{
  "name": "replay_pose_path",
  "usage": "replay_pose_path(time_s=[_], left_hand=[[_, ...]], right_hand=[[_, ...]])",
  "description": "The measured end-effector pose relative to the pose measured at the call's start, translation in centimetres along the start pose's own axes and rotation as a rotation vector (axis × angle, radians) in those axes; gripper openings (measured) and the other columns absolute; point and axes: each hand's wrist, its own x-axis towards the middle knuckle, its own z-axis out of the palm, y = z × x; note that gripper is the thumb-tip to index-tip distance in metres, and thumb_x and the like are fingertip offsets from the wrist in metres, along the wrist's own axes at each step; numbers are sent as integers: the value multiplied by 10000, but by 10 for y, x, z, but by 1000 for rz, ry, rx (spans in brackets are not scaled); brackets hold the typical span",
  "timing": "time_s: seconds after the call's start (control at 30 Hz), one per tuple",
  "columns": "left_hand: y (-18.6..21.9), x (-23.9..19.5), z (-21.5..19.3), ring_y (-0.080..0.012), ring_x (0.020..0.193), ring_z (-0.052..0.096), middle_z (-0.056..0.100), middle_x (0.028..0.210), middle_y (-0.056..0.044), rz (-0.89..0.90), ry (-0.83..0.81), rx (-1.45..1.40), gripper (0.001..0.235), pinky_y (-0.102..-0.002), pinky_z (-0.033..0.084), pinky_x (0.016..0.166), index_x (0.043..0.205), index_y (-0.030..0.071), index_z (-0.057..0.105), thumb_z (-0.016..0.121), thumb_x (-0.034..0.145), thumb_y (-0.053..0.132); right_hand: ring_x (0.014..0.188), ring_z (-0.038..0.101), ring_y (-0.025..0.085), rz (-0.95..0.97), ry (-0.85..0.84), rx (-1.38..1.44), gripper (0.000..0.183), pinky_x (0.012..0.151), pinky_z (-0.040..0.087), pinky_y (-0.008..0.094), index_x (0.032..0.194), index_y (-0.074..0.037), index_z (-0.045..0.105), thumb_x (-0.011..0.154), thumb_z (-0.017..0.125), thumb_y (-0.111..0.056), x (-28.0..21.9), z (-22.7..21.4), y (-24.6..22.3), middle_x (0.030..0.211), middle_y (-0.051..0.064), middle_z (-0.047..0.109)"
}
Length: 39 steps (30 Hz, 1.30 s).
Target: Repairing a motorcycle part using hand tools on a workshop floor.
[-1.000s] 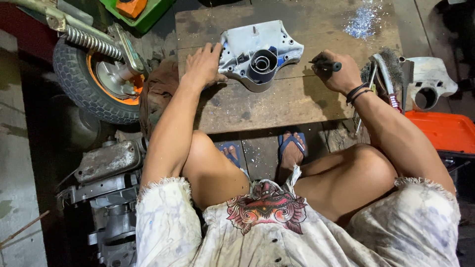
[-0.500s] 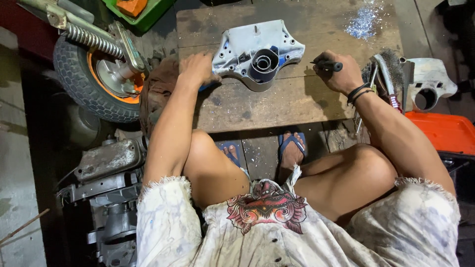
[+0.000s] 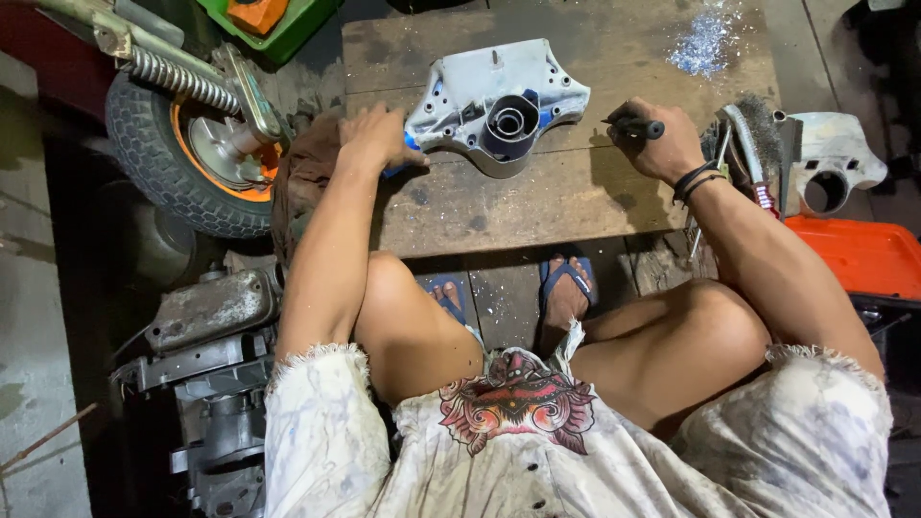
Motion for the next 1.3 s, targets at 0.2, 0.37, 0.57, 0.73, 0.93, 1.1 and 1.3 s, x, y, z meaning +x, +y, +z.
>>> replay_pose_path(time_s=[0.2, 0.37, 0.57, 0.73, 0.93, 1.1, 1.3], left_hand=[[-2, 17, 10, -491, 1528, 203, 254, 1664, -217, 26, 0, -24, 1089, -737, 142, 1200, 1601, 133, 305, 873, 757, 520], [-4, 13, 8, -490, 1355, 463, 526, 1445, -241, 53, 33, 33, 979, -712, 369, 1063, 1472, 90, 447, 884, 748, 584], [15, 5, -15, -433, 1475, 316, 323, 1618, -223, 124, 242, -90, 877, -699, 199, 1183, 1585, 156, 332, 722, 872, 485], [54, 44, -13, -343, 1368, 467, 478, 1528, -142, 343, 574, -150, 575, -605, 380, 1123, 1507, 149, 443, 647, 1005, 344], [100, 83, -1, -493, 1250, 522, 597, 1370, -266, 487, 610, -83, 647, -586, 361, 1073, 1546, 133, 418, 644, 1001, 400], [112, 77, -18, -444, 1274, 506, 587, 1349, -193, 303, 424, -42, 581, -588, 371, 1024, 1318, 118, 580, 633, 967, 578], [86, 53, -35, -487, 1124, 666, 710, 1097, -225, 307, 388, -170, 569, -616, 521, 950, 1091, 64, 660, 761, 890, 586]], right_hand=[[817, 734, 382, -7, 14, -10, 187, 575, 563, 485, 1185, -168, 741, 1022, 676, -233, -3, 5, 13, 999, 130, 782], [790, 729, 410, 1, 10, -24, 210, 558, 560, 498, 1201, -171, 731, 1012, 643, -194, -2, 3, 11, 990, 148, 779], [823, 744, 332, -19, -18, 77, 238, 715, 634, 478, 1264, -77, 688, 1054, 652, -183, 10, 6, 2, 1084, 205, 761], [891, 724, 342, -38, 25, 81, 322, 815, 616, 506, 1281, -99, 659, 962, 693, -73, 27, 2, -19, 1097, 204, 749], [1034, 727, 348, -87, 95, 314, 257, 884, 606, 483, 1214, -41, 647, 1021, 690, -206, 40, -18, -82, 1183, 200, 737], [1076, 713, 333, -196, -38, 343, 560, 897, 561, 450, 1304, -118, 633, 941, 682, -541, 44, -20, -114, 1251, 142, 730], [1074, 689, 413, -104, -69, 193, 529, 931, 557, 551, 1314, -181, 630, 885, 788, -448, 42, -7, -101, 1126, 153, 722]])
